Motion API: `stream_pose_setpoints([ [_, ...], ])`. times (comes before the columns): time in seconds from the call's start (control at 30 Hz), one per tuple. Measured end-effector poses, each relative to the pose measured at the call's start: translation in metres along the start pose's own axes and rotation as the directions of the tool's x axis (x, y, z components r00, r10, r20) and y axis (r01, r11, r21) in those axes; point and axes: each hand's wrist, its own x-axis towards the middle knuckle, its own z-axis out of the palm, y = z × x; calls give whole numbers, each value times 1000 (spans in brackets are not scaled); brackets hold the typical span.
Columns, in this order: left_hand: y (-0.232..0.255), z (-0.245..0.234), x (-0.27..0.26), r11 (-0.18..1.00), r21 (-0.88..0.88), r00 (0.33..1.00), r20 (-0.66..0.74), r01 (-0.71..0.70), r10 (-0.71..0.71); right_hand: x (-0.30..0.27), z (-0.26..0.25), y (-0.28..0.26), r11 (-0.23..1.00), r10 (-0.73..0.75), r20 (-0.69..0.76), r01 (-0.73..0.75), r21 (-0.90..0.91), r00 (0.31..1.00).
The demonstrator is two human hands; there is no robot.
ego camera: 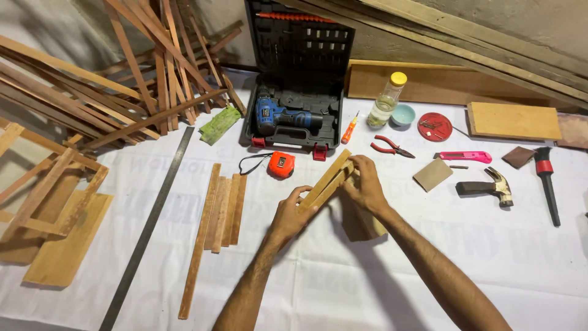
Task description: The person measures a small wooden frame with a ruler and marks positions, then hammers nails into the frame joints to fasten the slats. They reposition the frame, align wooden strips against it, and continue hammering to secure the assembly on the work table.
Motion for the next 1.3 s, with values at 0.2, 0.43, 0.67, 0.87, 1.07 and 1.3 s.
stream_pose_setpoints([
  [0.2,-7,14,-24,980,-77,982,70,183,-178,7,11,22,826,483,224,-526,202,846],
  [0.43,-37,38,-23,992,126,998,-51,-18,24,-16,-6,21,910,333,167,-270,-316,928],
  [0.67,-18,75,-26,843,531,990,-52,-85,133,-55,-4,50,931,351,156,-326,-166,923],
  [0.87,-32,97,-13,739,621,956,66,-262,285,-91,-50,75,933,313,17,-304,-191,950],
  [1.07,-10,149,-7,635,636,897,270,-438,349,-152,-138,111,849,432,-104,-443,-287,896],
  [1.3,41,241,-4,539,599,805,460,-593,374,-242,-238,167,676,617,-231,-657,-334,753],
])
